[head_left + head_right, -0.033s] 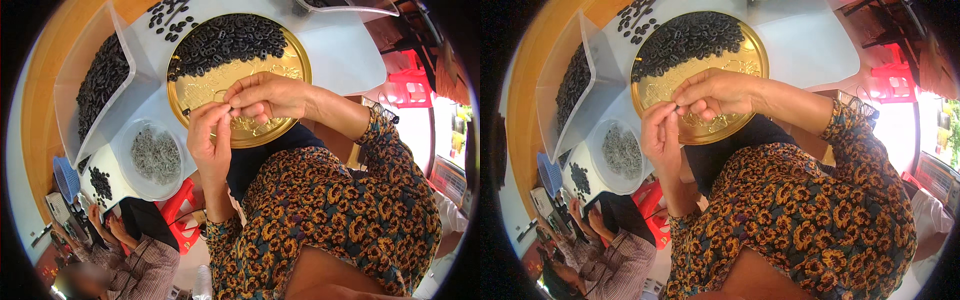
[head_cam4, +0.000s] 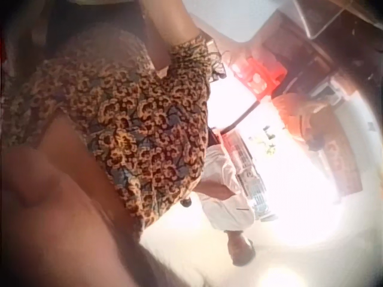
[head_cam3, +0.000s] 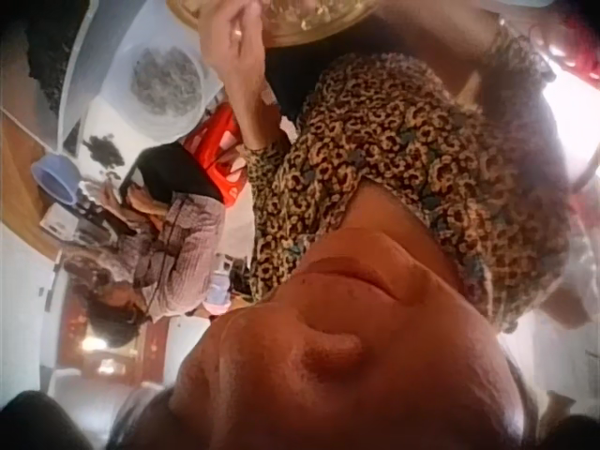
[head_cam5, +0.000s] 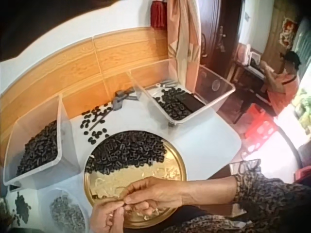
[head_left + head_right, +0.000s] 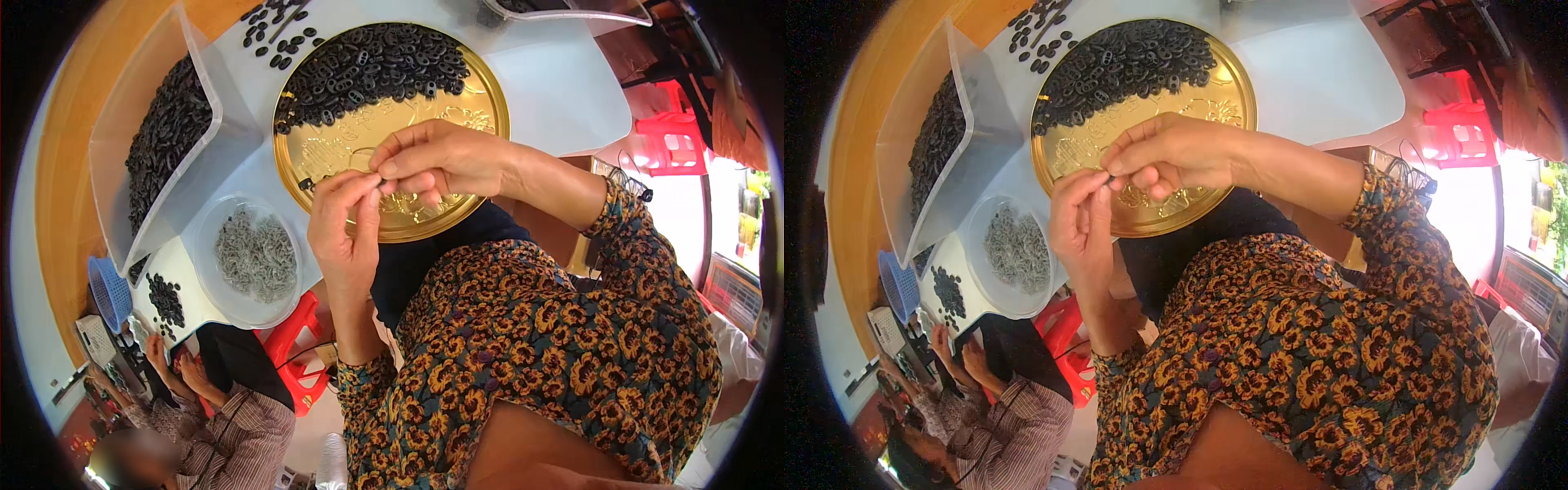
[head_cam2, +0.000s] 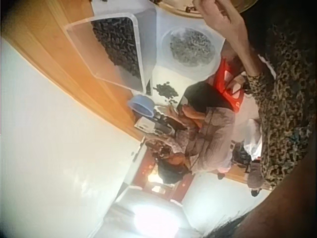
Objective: The person assembles cord locks by picking up plastic stoppers and small springs from a tray and fitting the springs into the stoppers by hand.
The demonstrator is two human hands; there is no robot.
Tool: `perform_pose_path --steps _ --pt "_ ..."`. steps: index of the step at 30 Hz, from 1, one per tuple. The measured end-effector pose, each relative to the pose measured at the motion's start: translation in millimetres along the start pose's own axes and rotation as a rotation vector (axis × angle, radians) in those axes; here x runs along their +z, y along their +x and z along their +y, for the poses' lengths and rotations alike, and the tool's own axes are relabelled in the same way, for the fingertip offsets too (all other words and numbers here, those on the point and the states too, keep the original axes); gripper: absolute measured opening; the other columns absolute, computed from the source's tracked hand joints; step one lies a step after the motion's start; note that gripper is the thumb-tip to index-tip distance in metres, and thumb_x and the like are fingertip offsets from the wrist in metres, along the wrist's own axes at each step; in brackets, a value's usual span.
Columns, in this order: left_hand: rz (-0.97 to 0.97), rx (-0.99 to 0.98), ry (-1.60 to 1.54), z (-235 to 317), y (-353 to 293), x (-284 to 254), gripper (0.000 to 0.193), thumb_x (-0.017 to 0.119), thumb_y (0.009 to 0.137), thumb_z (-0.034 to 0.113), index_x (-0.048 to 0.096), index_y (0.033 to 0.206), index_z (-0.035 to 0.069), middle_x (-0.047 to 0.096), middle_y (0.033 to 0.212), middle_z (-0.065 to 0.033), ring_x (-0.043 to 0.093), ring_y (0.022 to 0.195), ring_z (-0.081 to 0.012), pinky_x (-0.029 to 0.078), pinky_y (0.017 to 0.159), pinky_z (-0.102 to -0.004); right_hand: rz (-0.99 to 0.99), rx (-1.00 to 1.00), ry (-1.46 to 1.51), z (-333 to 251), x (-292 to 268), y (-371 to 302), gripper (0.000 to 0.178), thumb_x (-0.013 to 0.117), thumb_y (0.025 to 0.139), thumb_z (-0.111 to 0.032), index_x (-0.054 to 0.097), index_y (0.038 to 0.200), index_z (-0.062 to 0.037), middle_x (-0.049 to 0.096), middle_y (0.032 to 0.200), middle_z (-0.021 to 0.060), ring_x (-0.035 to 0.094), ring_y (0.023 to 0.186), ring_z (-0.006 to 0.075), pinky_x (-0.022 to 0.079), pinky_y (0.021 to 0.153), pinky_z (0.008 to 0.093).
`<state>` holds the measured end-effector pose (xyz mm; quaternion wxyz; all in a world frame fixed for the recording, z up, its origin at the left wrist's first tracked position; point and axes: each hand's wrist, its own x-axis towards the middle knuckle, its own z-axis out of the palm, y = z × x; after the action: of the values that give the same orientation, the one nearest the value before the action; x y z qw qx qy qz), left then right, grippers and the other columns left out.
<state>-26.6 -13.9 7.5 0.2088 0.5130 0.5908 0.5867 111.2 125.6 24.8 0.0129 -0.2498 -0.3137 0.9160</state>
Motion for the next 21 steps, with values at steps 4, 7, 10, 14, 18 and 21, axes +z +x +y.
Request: perform_pose_path --steps 4,7,10,14,18,21 --pt "-0.121 -0.188 -0.155 7 -5 -1 0.011 0.059 0.089 -0.004 0.060 0.100 -0.001 0.060 0.097 -0.0094 0.061 0.082 -0.0141 0.049 0.071 -0.0241 0.079 -0.064 -0.231 9 2 -18 0.020 0.061 0.093 -0.012 0.059 0.108 0.0015 0.065 0.087 0.0074 0.052 0.058 0.0054 0.047 0.054 0.0213" --pt "-0.163 -0.301 -0.299 7 -10 1 0.012 0.058 0.091 -0.003 0.058 0.103 -0.002 0.059 0.098 -0.0084 0.060 0.081 -0.0112 0.050 0.070 -0.0222 0.094 -0.221 -0.456 18 3 -31 0.020 0.062 0.092 -0.015 0.061 0.105 0.0003 0.065 0.085 0.0036 0.056 0.063 0.0060 0.048 0.058 0.0207" --pt "-0.143 -0.439 -0.396 8 -17 2 0.015 0.059 0.091 -0.003 0.057 0.105 -0.003 0.059 0.099 -0.0072 0.060 0.079 -0.0102 0.050 0.070 -0.0218 0.165 -0.338 -0.585 31 7 -34 0.014 0.063 0.092 -0.006 0.061 0.105 -0.0010 0.061 0.087 0.0011 0.056 0.069 0.0040 0.048 0.059 0.0197" --pt "-0.139 -0.528 -0.524 14 -24 5 0.019 0.060 0.089 -0.005 0.057 0.108 -0.003 0.059 0.098 -0.0074 0.060 0.076 -0.0113 0.051 0.069 -0.0229 0.210 -0.509 -0.629 44 8 -40 0.013 0.063 0.091 -0.004 0.061 0.103 -0.0012 0.060 0.092 0.0008 0.056 0.076 0.0035 0.048 0.062 0.0195" --pt "-0.103 -0.551 -0.584 15 -35 8 0.019 0.061 0.088 -0.004 0.058 0.107 -0.004 0.061 0.099 -0.0096 0.061 0.074 -0.0144 0.051 0.067 -0.0251 0.267 -0.611 -0.621 61 9 -45 0.014 0.065 0.089 -0.003 0.062 0.102 -0.0014 0.063 0.095 0.0038 0.060 0.081 0.0067 0.051 0.064 0.0209" --pt "-0.038 -0.586 -0.679 13 -43 11 0.019 0.061 0.089 -0.003 0.058 0.107 -0.004 0.061 0.101 -0.0108 0.061 0.073 -0.0152 0.050 0.067 -0.0261 0.269 -0.701 -0.634 67 12 -44 0.017 0.068 0.085 -0.001 0.063 0.101 -0.0019 0.064 0.096 0.0074 0.064 0.086 0.0120 0.053 0.068 0.0235"
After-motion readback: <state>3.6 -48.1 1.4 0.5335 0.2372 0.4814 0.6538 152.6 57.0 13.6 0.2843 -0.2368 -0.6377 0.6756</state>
